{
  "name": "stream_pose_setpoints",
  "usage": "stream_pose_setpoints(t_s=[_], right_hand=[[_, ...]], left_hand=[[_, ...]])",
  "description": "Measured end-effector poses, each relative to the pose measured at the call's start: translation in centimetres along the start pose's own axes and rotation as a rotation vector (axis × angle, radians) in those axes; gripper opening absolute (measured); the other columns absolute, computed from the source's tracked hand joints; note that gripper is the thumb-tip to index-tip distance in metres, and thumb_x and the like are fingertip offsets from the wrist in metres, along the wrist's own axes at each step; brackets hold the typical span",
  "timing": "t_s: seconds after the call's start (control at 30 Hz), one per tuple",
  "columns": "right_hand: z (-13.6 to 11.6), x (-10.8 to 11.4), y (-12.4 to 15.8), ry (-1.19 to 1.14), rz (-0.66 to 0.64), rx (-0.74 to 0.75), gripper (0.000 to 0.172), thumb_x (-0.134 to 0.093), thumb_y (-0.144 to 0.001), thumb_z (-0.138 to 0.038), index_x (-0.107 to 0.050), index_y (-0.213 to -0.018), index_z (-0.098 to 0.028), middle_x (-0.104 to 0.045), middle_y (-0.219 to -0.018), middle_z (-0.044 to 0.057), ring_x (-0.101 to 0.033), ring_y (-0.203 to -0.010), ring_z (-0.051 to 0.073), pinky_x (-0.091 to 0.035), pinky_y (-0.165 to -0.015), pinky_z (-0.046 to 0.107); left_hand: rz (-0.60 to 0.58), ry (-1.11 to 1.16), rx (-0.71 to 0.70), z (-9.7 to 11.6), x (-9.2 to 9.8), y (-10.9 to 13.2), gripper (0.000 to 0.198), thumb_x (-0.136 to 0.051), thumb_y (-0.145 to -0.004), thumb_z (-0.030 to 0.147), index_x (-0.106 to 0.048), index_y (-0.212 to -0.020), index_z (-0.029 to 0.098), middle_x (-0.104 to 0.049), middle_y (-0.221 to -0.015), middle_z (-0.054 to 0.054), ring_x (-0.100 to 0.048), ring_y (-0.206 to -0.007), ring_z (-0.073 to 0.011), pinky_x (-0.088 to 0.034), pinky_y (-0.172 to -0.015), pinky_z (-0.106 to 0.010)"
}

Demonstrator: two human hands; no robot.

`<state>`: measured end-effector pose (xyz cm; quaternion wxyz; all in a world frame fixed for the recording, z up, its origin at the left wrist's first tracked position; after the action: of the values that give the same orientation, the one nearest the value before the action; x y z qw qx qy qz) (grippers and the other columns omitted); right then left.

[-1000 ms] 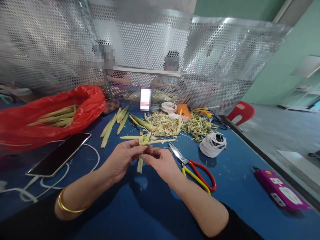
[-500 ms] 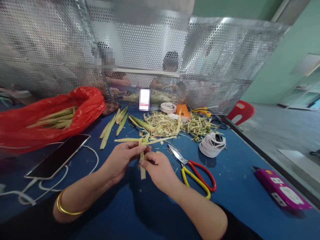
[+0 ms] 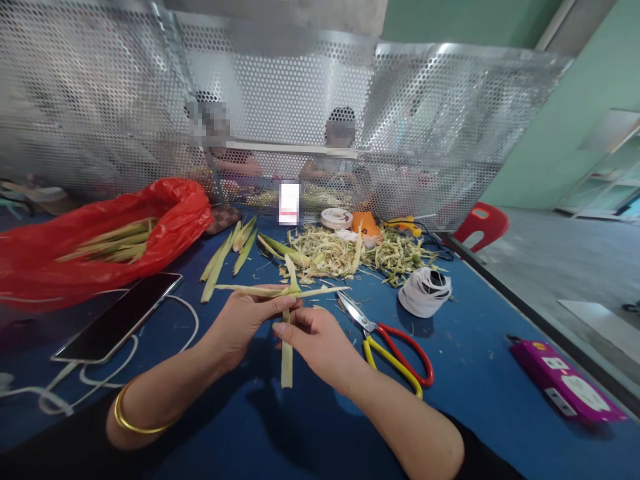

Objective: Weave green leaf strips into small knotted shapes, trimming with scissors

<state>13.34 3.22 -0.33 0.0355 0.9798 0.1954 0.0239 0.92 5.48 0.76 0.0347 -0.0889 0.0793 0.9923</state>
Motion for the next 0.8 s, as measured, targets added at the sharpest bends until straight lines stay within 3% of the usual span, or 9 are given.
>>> stream_pose_setpoints(t_s=[0.1,0.27,0.4,0.53,0.63,0.8], right_hand=[[0.4,-0.1,-0.2,0.013,0.061,0.027,0.024,-0.054,-0.08,-0.033,-0.062,-0.066,-0.015,-0.062,-0.068,0.004,-0.059,-0.068,0.018,-0.046,-0.069,0.031],[0.2,-0.4,-0.1,0.141,0.043,0.063,0.026,-0.051,-0.081,-0.03,-0.062,-0.063,-0.016,-0.061,-0.065,0.003,-0.058,-0.066,0.017,-0.045,-0.067,0.029],[-0.1,-0.4,0.0,0.144,0.031,0.065,0.027,-0.052,-0.082,-0.032,-0.063,-0.063,-0.016,-0.06,-0.064,0.002,-0.056,-0.065,0.016,-0.044,-0.063,0.028],[0.1,1.0,-0.3,-0.094,0.264,0.07,0.024,-0.064,-0.075,-0.04,-0.062,-0.071,-0.017,-0.06,-0.064,-0.001,-0.057,-0.061,0.014,-0.046,-0.065,0.029],[0.2,2.1,-0.6,-0.326,0.446,0.098,0.026,-0.073,-0.067,-0.038,-0.062,-0.079,-0.017,-0.062,-0.065,-0.002,-0.058,-0.056,0.012,-0.048,-0.062,0.028],[-0.1,2.1,-0.7,-0.346,0.477,0.179,0.019,-0.073,-0.067,-0.032,-0.063,-0.072,-0.017,-0.062,-0.061,-0.002,-0.058,-0.058,0.013,-0.049,-0.059,0.027]], left_hand=[[-0.016,-0.009,0.013,-0.1,-0.1,0.1,0.024,-0.077,-0.061,0.023,-0.069,-0.08,0.012,-0.069,-0.062,-0.003,-0.054,-0.042,-0.0105,-0.043,-0.039,-0.023],[0.031,0.035,0.044,-0.3,0.1,0.0,0.029,-0.079,-0.059,0.021,-0.068,-0.084,0.013,-0.071,-0.066,-0.005,-0.066,-0.063,-0.0173,-0.049,-0.05,-0.023],[0.021,0.075,0.05,-0.4,0.4,-0.2,0.031,-0.079,-0.06,0.023,-0.066,-0.087,0.014,-0.072,-0.07,-0.006,-0.067,-0.068,-0.0187,-0.051,-0.054,-0.025],[-0.002,0.145,0.062,-0.1,0.7,-0.5,0.029,-0.079,-0.062,0.023,-0.066,-0.087,0.014,-0.072,-0.071,-0.005,-0.067,-0.068,-0.0164,-0.053,-0.065,-0.027],[-0.081,0.188,0.15,0.1,0.6,-0.5,0.026,-0.077,-0.065,0.025,-0.067,-0.086,0.014,-0.072,-0.072,-0.006,-0.066,-0.066,-0.0146,-0.052,-0.066,-0.025],[-0.175,0.209,0.205,-0.4,0.1,-0.1,0.03,-0.07,-0.071,0.038,-0.069,-0.086,0.012,-0.07,-0.077,-0.007,-0.062,-0.064,-0.0122,-0.049,-0.062,-0.022]])
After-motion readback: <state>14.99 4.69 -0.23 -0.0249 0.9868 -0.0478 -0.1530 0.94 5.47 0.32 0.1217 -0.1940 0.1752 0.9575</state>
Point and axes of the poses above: each hand's wrist, its own y-axis away from the middle knuckle, its own x-axis out of the back of the hand, z = x × y, the point moved 3 cm from there along -y, towards the middle knuckle
